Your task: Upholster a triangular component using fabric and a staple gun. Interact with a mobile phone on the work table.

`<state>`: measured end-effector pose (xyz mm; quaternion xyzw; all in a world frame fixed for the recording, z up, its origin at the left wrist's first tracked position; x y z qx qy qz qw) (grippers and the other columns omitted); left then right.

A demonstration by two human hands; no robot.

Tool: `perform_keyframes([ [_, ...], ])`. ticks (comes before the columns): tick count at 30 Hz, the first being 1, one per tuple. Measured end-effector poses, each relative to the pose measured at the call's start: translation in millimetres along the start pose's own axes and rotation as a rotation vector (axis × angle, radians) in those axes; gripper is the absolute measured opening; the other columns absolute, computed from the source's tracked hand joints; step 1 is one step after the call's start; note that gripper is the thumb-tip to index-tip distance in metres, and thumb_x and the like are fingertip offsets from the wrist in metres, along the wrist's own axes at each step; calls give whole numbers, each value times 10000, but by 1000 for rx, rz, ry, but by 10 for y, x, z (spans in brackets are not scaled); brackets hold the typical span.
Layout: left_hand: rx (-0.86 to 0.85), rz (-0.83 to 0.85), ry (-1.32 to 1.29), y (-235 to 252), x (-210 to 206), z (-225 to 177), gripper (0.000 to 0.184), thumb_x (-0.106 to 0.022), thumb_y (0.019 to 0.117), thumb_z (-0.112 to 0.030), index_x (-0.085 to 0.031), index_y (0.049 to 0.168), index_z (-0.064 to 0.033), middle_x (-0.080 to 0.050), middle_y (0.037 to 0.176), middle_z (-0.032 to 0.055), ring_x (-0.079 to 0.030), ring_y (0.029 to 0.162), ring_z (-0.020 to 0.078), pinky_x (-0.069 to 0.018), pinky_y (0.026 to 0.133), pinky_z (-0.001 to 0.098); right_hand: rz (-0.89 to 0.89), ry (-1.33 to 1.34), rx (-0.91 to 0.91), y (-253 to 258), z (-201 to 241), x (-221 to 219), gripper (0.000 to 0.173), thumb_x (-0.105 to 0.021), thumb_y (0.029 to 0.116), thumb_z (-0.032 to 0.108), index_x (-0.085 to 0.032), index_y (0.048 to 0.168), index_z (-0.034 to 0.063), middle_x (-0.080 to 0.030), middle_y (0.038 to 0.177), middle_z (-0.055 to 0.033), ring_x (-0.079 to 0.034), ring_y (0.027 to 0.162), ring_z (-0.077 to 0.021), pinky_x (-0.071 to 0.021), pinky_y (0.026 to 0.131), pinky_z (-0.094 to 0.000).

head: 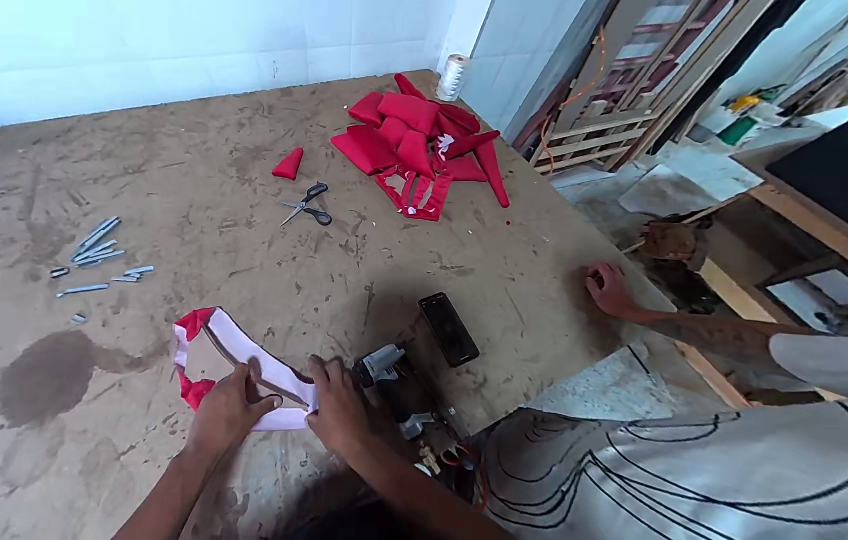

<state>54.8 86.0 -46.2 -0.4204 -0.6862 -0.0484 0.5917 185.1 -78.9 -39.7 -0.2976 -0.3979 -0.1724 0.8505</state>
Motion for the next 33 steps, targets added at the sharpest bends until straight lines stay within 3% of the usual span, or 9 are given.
perform_keyframes([
  [2, 34, 39, 13, -9, 32, -69, 847, -731, 704, -765, -611, 1256, -134, -703, 1116, 94, -682, 1073, 285, -553, 931, 547, 88, 27, -19, 1, -69, 12, 695, -775, 813, 233, -526, 1460, 194, -599, 1376, -148, -582, 1260, -354, -515, 1014, -559],
  [4, 68, 35, 22, -32, 80, -105, 886, -731, 687, -775, -610, 1288, -135, -703, 1151, 95, -675, 1101, 294, -545, 942, 557, 172, 78, -59, 12, -136, 13, 315, -681, 906, 296, -691, 1176, 136, -707, 1132, -120, -676, 1072, -313, -548, 896, -571],
  [6, 99, 29, 42, -67, 103, -131, 944, -718, 664, -809, -602, 1322, -143, -695, 1203, 91, -657, 1151, 293, -529, 974, 559, 262, 169, -121, 29, -282, -59, 315, -622, 943, 412, -721, 1038, 128, -716, 985, -98, -690, 954, -284, -550, 823, -562],
  [13, 163, 30, 122, -15, 58, -207, 982, -720, 627, -835, -604, 1314, -143, -678, 1257, 70, -611, 1223, 279, -478, 1017, 541, 403, 278, -211, 74, -479, -222, 517, -646, 893, 619, -714, 993, 116, -720, 869, -79, -711, 811, -257, -569, 770, -544],
  [17, 161, -19, 120, -7, -5, -183, 971, -716, 636, -841, -618, 1314, -153, -678, 1261, 54, -611, 1214, 269, -481, 1010, 523, 496, 284, -197, 85, -493, -303, 448, -663, 896, 533, -688, 903, 86, -692, 834, -100, -685, 792, -273, -544, 737, -550],
  [23, 154, -25, 139, 36, 8, -199, 872, -715, 668, -825, -652, 1223, -155, -693, 1192, 36, -629, 1160, 242, -492, 993, 502, 580, 644, -131, 69, -386, -409, 365, -598, 1001, 408, -673, 931, 58, -658, 742, -40, -619, 617, -152, -534, 608, -367],
  [26, 139, -42, 127, 32, 14, -195, 894, -714, 671, -825, -643, 1267, -163, -696, 1203, 28, -632, 1165, 239, -495, 1005, 485, 579, 577, -87, 163, -194, -367, 346, -573, 1003, 393, -650, 900, 72, -638, 739, -38, -616, 644, -166, -527, 640, -394],
  [28, 128, -53, 105, 14, 19, -191, 896, -714, 680, -812, -631, 1299, -169, -689, 1215, 23, -626, 1170, 236, -495, 1019, 470, 598, 515, -73, 242, -94, -416, 347, -546, 1010, 390, -636, 913, 70, -633, 760, -52, -617, 665, -184, -524, 650, -415],
  [33, 36, 9, -12, -23, 13, -142, 796, -719, 744, -689, -604, 1325, -158, -653, 1269, 24, -587, 1224, 233, -473, 1062, 457, 686, 497, -146, 362, 93, -492, 319, -520, 1043, 363, -620, 1040, 60, -625, 745, -31, -563, 552, -123, -482, 522, -300],
])
Point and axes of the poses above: each hand's wrist, its own y-axis towards the middle knuckle, its own x-axis out of the back of the hand, z = x × y, the point moved 9 cm from there along y, towards the middle knuckle
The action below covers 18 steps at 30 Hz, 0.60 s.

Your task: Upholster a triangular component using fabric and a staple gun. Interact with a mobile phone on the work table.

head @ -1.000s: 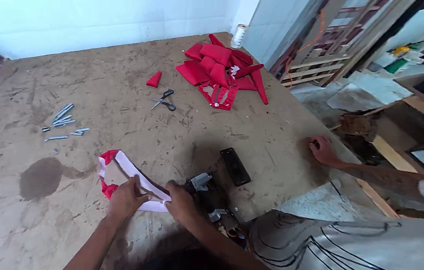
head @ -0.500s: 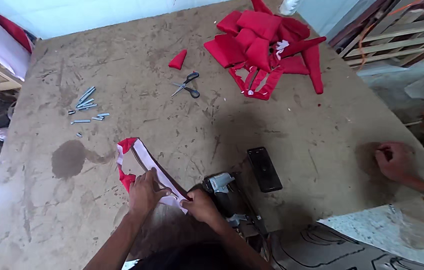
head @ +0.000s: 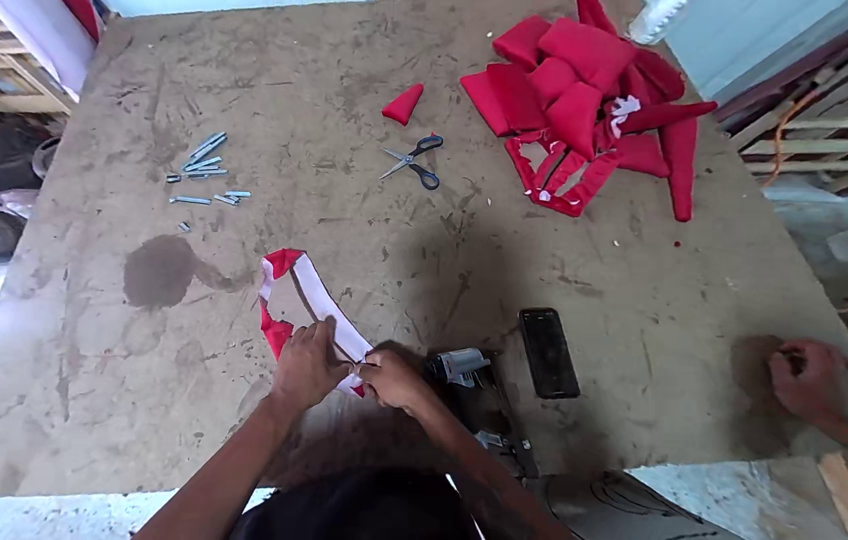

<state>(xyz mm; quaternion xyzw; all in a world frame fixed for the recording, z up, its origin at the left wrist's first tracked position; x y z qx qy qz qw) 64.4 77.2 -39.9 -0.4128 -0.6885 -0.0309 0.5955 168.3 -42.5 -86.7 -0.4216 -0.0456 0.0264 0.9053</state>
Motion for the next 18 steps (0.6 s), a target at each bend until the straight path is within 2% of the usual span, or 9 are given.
perform_keyframes([
  [1, -27, 11, -14, -13, 8, 4, 776, -726, 711, -667, -619, 1291, -163, -648, 1266, 19, -583, 1224, 230, -477, 1056, 453, 7, -34, -16, 17, 51, -8, 315, -522, 1043, 358, -617, 1034, 59, -622, 733, -28, -559, 542, -117, -478, 515, -296],
  [3, -68, 52, -9, -34, 6, -14, 914, -752, 622, -728, -601, 1331, -171, -616, 1332, 37, -554, 1268, 249, -463, 1075, 471, 4, -168, -31, 70, 155, -4, 331, -528, 1036, 362, -639, 983, 55, -618, 714, -26, -563, 551, -119, -486, 532, -314],
  [6, -67, 30, 33, -56, -1, -42, 1166, -734, 521, -866, -541, 1446, -181, -592, 1390, 58, -539, 1295, 274, -460, 1076, 489, -40, -419, -45, 166, 327, 1, 396, -561, 996, 415, -694, 911, 52, -672, 790, -86, -650, 707, -214, -539, 703, -477],
  [8, -24, 2, 44, -57, 7, -72, 1079, -734, 582, -804, -552, 1439, -175, -597, 1393, 74, -546, 1295, 283, -460, 1070, 492, -67, -524, -64, 211, 423, -10, 399, -577, 975, 431, -715, 954, 58, -700, 892, -128, -684, 844, -278, -533, 786, -556],
  [10, 7, -28, 54, -59, 2, -72, 925, -730, 676, -718, -576, 1411, -177, -614, 1369, 68, -565, 1276, 279, -477, 1049, 489, -98, -526, -57, 233, 483, -27, 389, -592, 969, 438, -723, 986, 73, -708, 926, -135, -689, 875, -292, -535, 804, -567],
  [13, 8, -22, 21, -68, -16, -42, 706, -745, 794, -566, -608, 1358, -165, -640, 1321, 69, -586, 1248, 291, -502, 1020, 497, -225, -260, 98, 33, 497, 23, 393, -571, 1014, 451, -723, 1086, 95, -709, 823, -57, -687, 708, -180, -586, 698, -407],
  [15, -15, -5, -22, -25, 24, -43, 739, -725, 821, -637, -607, 1365, -150, -640, 1323, 82, -585, 1254, 305, -503, 1033, 501, -489, -199, 152, -410, 406, 366, 404, -552, 1015, 482, -737, 1147, 148, -745, 946, -12, -723, 847, -142, -616, 816, -402],
  [16, -22, -1, -47, -24, 44, -29, 736, -720, 828, -643, -608, 1364, -151, -642, 1319, 86, -587, 1254, 307, -504, 1034, 508, -654, -214, 145, -694, 279, 563, 402, -564, 1007, 485, -741, 1159, 158, -742, 1023, -21, -713, 944, -160, -591, 887, -436],
  [18, -24, 1, -70, -41, 54, 26, 717, -725, 843, -619, -597, 1382, -164, -642, 1322, 83, -589, 1255, 307, -507, 1026, 520, -921, -247, 113, -1172, -123, 848, 426, -637, 968, 460, -712, 1222, 126, -703, 1123, -91, -685, 1017, -234, -572, 909, -489],
])
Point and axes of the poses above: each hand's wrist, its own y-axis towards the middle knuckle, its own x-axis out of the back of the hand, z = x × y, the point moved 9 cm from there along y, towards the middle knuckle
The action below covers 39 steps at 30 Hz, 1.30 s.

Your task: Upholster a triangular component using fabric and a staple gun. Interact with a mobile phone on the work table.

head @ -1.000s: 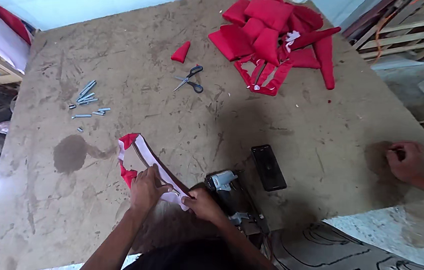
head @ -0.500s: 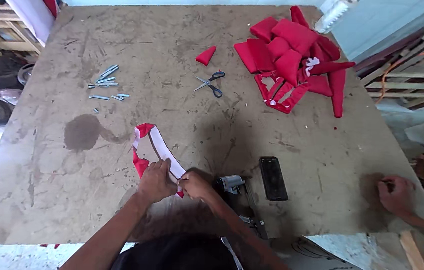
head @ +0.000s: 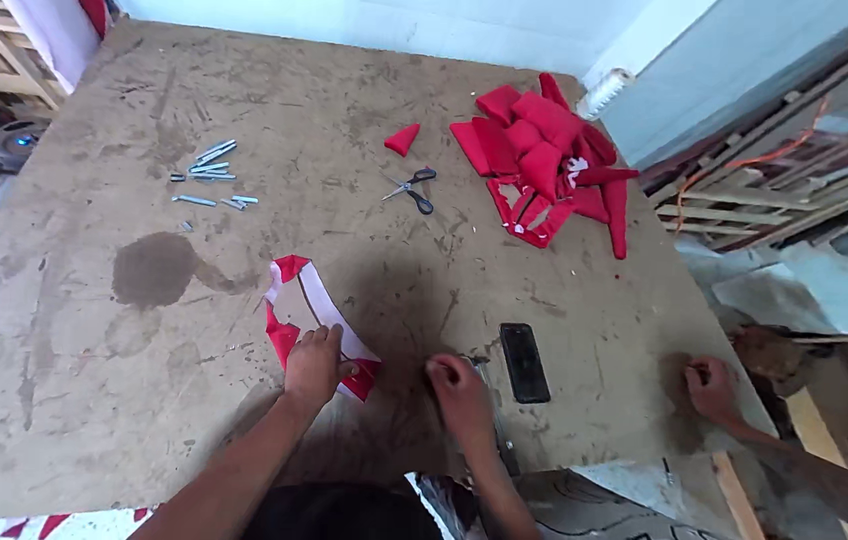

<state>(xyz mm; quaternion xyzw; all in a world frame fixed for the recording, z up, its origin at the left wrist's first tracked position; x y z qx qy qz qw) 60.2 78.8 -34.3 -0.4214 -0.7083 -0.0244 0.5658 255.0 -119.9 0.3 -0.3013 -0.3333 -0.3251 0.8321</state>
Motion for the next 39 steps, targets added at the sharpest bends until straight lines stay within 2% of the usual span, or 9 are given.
perform_keyframes([
  [3, -21, -16, -6, 0, 6, 3, 689, -751, 849, -575, -587, 1387, -176, -651, 1297, 67, -606, 1223, 304, -535, 977, 521, -144, -136, -66, -208, -527, 187, 707, -803, 824, 454, -597, 1403, 106, -602, 1314, -182, -606, 1187, -329, -528, 992, -536],
  [6, -58, -23, -1, 16, -14, 23, 583, -728, 875, -569, -631, 1263, -146, -661, 1228, 84, -629, 1172, 313, -558, 924, 532, -206, -250, -80, -234, -585, 105, 860, -904, 706, 349, -538, 1450, 123, -553, 1390, -196, -570, 1254, -361, -522, 1015, -536],
  [9, -65, 8, 21, -7, 7, 69, 527, -700, 902, -557, -644, 1238, -155, -665, 1230, 89, -625, 1189, 314, -560, 917, 531, -142, -303, -191, -267, -599, 17, 953, -884, 723, 333, -417, 1535, 161, -537, 1416, -196, -654, 1134, -352, -582, 894, -541],
  [11, -80, 15, 0, -22, 24, 61, 523, -698, 904, -553, -648, 1230, -147, -669, 1218, 98, -629, 1183, 317, -559, 915, 532, -108, -283, -232, -323, -600, 19, 1033, -865, 710, 349, -345, 1574, 123, -550, 1414, -198, -650, 1149, -352, -565, 919, -564],
  [14, -83, -10, -26, -34, 3, 116, 508, -691, 905, -547, -656, 1206, -139, -674, 1203, 94, -634, 1176, 306, -561, 910, 526, -93, -101, -263, -482, -379, -12, 862, -738, 811, 370, -379, 1552, 113, -674, 1234, -149, -684, 1064, -304, -561, 893, -572],
  [16, -80, -7, -42, -37, -9, 154, 494, -693, 910, -530, -653, 1203, -134, -676, 1191, 98, -637, 1168, 312, -561, 904, 530, -55, 40, -293, -584, -128, -89, 641, -620, 933, 383, -444, 1489, 115, -713, 944, -102, -700, 743, -241, -596, 676, -495],
  [18, -93, -5, -51, -29, -42, 152, 489, -689, 907, -535, -652, 1190, -138, -678, 1186, 91, -644, 1157, 307, -565, 895, 520, 56, 199, -311, -668, 175, -204, 421, -562, 1013, 361, -535, 1312, 65, -705, 807, -80, -661, 555, -204, -594, 530, -406],
  [21, -105, 5, -47, -22, -47, 157, 497, -666, 919, -543, -640, 1196, -131, -671, 1197, 88, -637, 1169, 293, -558, 909, 502, 194, 342, -348, -751, 582, -496, 324, -536, 1052, 332, -591, 1177, 39, -703, 796, -83, -636, 509, -198, -582, 488, -369],
  [39, -148, -145, -8, -10, 29, 145, 382, -708, 926, -481, -652, 1092, -141, -691, 1016, 67, -687, 998, 283, -589, 747, 476, 140, 233, -414, -868, 1068, -963, 447, -473, 1069, 366, -396, 1404, 81, -737, 880, -34, -669, 552, -165, -597, 523, -347],
])
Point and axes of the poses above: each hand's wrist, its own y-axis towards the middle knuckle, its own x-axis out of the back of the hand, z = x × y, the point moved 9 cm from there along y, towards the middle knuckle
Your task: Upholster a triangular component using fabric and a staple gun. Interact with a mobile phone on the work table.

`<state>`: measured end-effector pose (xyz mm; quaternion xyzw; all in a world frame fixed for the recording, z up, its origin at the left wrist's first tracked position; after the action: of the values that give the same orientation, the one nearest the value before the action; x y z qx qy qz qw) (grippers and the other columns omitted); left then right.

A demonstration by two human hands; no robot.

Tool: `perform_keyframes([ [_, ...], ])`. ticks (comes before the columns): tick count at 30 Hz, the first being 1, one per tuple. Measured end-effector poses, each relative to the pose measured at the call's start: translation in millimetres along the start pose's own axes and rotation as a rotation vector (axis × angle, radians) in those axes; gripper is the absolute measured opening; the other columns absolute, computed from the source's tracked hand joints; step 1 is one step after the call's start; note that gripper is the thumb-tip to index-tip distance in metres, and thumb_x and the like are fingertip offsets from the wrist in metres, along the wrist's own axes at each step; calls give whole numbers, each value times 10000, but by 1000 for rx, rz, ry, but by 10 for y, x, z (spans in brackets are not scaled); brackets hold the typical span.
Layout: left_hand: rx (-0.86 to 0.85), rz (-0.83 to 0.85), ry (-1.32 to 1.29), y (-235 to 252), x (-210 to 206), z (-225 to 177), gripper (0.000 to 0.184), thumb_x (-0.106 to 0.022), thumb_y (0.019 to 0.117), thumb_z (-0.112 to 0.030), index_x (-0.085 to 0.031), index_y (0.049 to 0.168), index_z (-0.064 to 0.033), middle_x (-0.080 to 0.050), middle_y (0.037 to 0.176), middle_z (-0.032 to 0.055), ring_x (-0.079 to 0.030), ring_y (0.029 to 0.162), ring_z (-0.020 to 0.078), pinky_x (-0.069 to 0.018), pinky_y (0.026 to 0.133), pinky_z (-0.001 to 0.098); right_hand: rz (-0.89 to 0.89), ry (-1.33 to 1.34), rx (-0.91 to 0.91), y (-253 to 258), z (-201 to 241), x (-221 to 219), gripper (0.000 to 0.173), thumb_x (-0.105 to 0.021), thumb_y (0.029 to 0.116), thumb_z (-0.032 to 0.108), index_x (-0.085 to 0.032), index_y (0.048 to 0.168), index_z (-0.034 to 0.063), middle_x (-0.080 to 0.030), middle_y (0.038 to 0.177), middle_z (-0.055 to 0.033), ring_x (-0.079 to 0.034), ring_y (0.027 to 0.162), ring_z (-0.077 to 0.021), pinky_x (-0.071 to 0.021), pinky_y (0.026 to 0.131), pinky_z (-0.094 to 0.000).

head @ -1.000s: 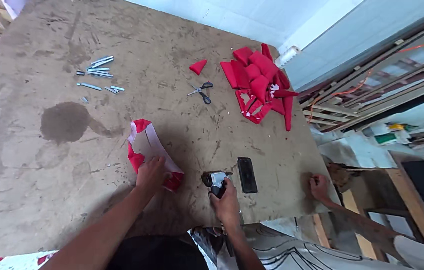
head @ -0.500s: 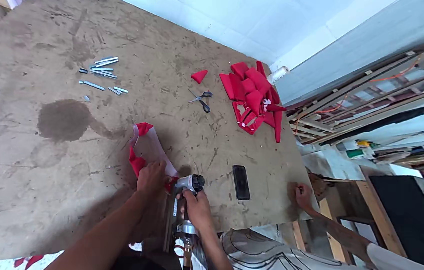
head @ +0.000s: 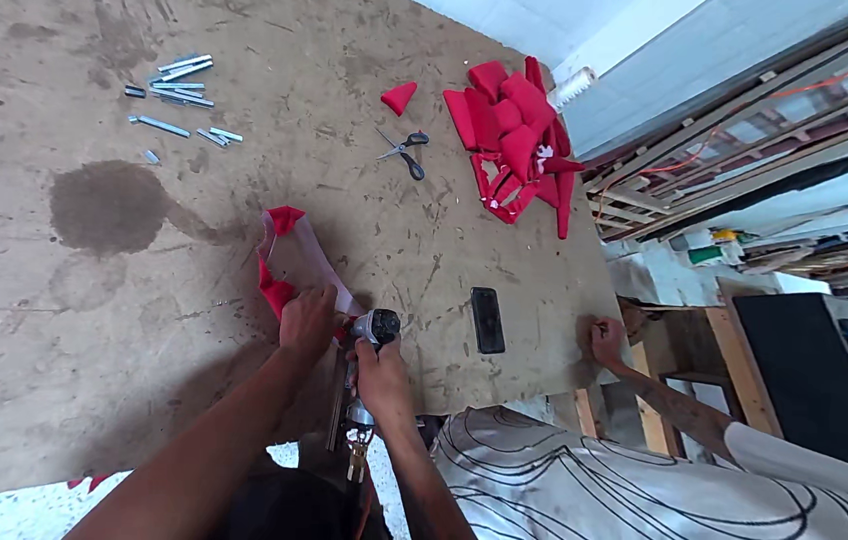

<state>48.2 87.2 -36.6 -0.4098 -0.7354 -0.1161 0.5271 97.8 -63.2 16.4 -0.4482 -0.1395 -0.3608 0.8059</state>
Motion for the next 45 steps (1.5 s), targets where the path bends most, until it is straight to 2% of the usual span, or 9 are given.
perform_keyframes([
  [5, 6, 5, 15, -30, 8, -16, 372, -693, 937, -479, -652, 1085, -139, -689, 1010, 66, -690, 990, 280, -590, 739, 475, 63, 48, -19, 15, -28, 30, 431, -479, 1075, 345, -396, 1396, 69, -719, 855, -50, -666, 552, -166, -598, 526, -336],
  [10, -69, 152, -20, -22, 49, 4, 382, -638, 967, -439, -631, 1197, -134, -670, 1154, 88, -655, 1121, 295, -582, 860, 506, -66, 51, 111, 169, -240, 806, 546, -571, 1023, 382, -410, 1439, 67, -670, 828, -118, -667, 583, -231, -611, 558, -437],
  [13, -221, 239, 85, 0, 87, -68, 406, -660, 926, -401, -633, 1224, -127, -660, 1204, 98, -619, 1175, 308, -533, 948, 524, -205, -148, 228, 444, -469, 1415, 643, -681, 922, 350, -448, 1470, 108, -676, 1072, -139, -701, 797, -256, -614, 702, -496],
  [15, -363, 242, 198, 73, 130, -137, 385, -694, 902, -384, -674, 1182, -119, -654, 1196, 97, -597, 1189, 309, -495, 1000, 532, -239, -262, 284, 645, -583, 1600, 738, -701, 884, 256, -419, 1553, 129, -564, 1370, -191, -613, 1180, -313, -531, 985, -526],
  [19, -553, 266, 226, 188, 142, -278, 439, -735, 871, -460, -701, 1101, -87, -660, 1202, 110, -588, 1209, 313, -442, 1070, 530, -362, -374, 373, 974, -769, 1674, 665, -684, 879, 122, -497, 1516, 126, -505, 1457, -214, -530, 1321, -349, -486, 1078, -498],
  [23, -335, 178, 14, 226, 13, -165, 577, -677, 885, -563, -686, 1195, -76, -634, 1311, 147, -576, 1276, 314, -439, 1120, 514, -400, -227, 443, 786, -680, 1519, 351, -636, 920, 176, -699, 1258, 105, -655, 1254, -144, -625, 1171, -296, -524, 1006, -502],
  [27, -286, -42, -35, 184, -69, -144, 643, -587, 879, -726, -709, 1173, -167, -658, 1295, 82, -601, 1249, 246, -473, 1097, 477, 132, 233, 102, 758, -776, 656, 498, -604, 1015, 350, -520, 1418, 69, -725, 1129, -121, -751, 890, -254, -648, 766, -459],
  [35, -530, -107, -112, 260, -177, -474, 319, -494, 1057, -411, -720, 1092, -189, -682, 1138, 17, -614, 1187, 153, -497, 1070, 360, 325, 468, 6, 1177, -493, 54, 372, -686, 978, 310, -618, 1210, 26, -761, 940, -114, -732, 650, -201, -579, 500, -318],
  [45, -558, -166, -117, 341, -336, -490, 281, -561, 1017, -381, -750, 970, -178, -704, 1207, 21, -592, 1277, 175, -492, 1093, 356, 351, 380, 122, 1376, -371, 112, 208, -602, 1015, 189, -701, 1039, 8, -720, 771, -51, -669, 610, -138, -577, 588, -305],
])
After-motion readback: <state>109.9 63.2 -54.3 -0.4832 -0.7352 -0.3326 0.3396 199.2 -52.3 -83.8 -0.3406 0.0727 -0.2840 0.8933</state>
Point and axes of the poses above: each hand's wrist, its own y-axis towards the middle knuckle, its own x-axis out of the back of the hand, z = x × y, the point moved 9 cm from there along y, towards the middle knuckle
